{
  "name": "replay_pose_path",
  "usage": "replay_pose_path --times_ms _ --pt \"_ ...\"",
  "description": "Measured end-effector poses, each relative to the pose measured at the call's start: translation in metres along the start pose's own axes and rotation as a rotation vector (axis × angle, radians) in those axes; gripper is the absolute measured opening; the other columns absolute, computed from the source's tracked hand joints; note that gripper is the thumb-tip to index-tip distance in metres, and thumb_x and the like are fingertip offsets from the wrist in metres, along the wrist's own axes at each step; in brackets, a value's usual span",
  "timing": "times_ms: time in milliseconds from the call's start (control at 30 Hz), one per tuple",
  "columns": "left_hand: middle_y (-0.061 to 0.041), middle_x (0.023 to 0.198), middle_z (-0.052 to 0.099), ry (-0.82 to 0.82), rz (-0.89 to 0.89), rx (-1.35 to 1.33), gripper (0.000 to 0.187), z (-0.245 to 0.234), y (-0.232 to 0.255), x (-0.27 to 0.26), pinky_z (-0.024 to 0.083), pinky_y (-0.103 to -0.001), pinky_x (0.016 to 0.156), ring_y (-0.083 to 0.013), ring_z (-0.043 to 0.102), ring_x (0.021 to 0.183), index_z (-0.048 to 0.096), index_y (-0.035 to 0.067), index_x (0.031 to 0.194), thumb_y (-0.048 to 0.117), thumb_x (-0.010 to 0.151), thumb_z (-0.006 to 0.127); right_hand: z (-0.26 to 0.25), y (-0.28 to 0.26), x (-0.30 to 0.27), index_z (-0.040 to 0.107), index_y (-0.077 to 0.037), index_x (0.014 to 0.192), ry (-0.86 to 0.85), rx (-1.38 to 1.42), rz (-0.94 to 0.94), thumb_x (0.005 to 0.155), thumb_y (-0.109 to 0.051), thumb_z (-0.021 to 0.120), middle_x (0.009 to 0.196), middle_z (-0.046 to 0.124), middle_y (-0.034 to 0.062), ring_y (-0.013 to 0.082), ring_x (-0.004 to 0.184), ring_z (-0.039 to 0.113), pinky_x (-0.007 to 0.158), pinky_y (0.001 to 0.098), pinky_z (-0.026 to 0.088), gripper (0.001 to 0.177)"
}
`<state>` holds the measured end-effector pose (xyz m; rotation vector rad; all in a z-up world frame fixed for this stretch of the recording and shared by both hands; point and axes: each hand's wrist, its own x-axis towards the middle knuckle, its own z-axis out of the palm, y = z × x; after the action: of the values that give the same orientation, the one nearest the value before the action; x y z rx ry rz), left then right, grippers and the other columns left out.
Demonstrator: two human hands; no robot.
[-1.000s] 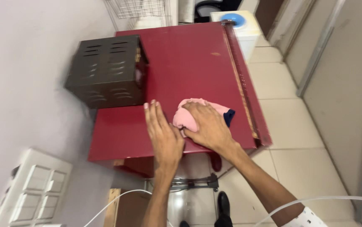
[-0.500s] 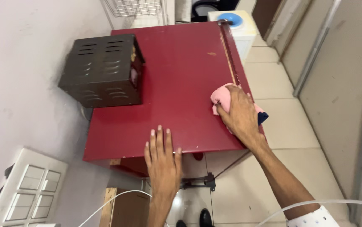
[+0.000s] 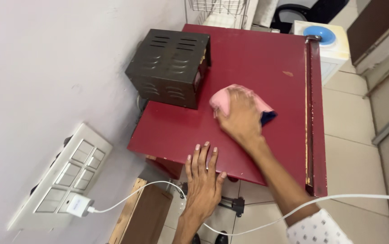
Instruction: The person wipes the top and side surfaces of a red cabinet using a pink cloth. They move the cloth in circular and back-and-forth motions across the top and then down the front panel, occasionally using the left hand to stabilize the surface.
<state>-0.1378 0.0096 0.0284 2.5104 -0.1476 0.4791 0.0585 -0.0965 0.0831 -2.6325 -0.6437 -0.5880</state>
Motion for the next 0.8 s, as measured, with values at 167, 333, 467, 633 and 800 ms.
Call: replay_pose_path --times_ms 167,333,467,633,800 --pt "-0.014 0.163 0.033 0.104 -0.104 -0.127 0.049 -0.007 -0.009 -0.019 0.021 -0.051 0.128 -0.0355 0.023 0.159 0.045 0.01 0.151 0.019 0.104 0.055 -0.022 -0.051 -0.051 0.059 -0.007 0.136 -0.11 0.266 -0.26 0.081 -0.041 0.076 0.14 0.06 0.0194 0.0377 0.133 0.054 0.119 0.0496 0.034 0.067" --pt "-0.023 0.171 0.01 0.201 -0.142 -0.174 0.078 -0.028 -0.027 -0.024 0.016 -0.055 0.126 -0.0438 0.006 0.159 0.021 -0.002 0.16 0.006 0.093 0.061 -0.045 0.0 -0.059 0.06 -0.014 0.135 -0.26 0.318 -0.075 0.078 -0.047 0.075 0.139 0.062 0.0123 0.0321 0.134 0.055 0.117 0.0451 0.038 0.068" --pt "-0.023 0.17 0.0 0.103 -0.182 -0.186 0.092 -0.035 -0.026 -0.014 0.015 -0.054 0.124 -0.0445 -0.003 0.157 0.01 -0.002 0.16 0.005 0.087 0.066 -0.033 0.031 -0.016 0.054 -0.002 0.141 -0.052 0.035 -0.044 0.091 -0.045 0.069 0.141 0.058 0.0272 0.043 0.131 0.053 0.111 0.0537 0.037 0.068" --pt "-0.02 0.171 -0.001 0.05 -0.196 -0.16 0.097 -0.042 -0.025 -0.016 0.018 -0.05 0.126 -0.041 -0.002 0.158 0.008 0.0 0.16 0.004 0.083 0.066 -0.016 -0.006 0.003 0.052 -0.002 0.141 -0.193 0.061 -0.004 0.088 -0.046 0.066 0.136 0.059 0.0261 0.0418 0.125 0.057 0.111 0.0517 0.04 0.071" --pt "-0.015 0.171 0.015 -0.01 -0.265 -0.288 0.07 -0.072 -0.028 -0.024 0.025 -0.044 0.121 -0.0331 0.011 0.157 0.027 0.006 0.16 0.013 0.098 0.059 -0.026 -0.072 -0.04 0.054 0.002 0.136 -0.168 0.203 -0.186 0.086 -0.046 0.072 0.137 0.057 0.0274 0.0423 0.129 0.054 0.116 0.0504 0.037 0.072"
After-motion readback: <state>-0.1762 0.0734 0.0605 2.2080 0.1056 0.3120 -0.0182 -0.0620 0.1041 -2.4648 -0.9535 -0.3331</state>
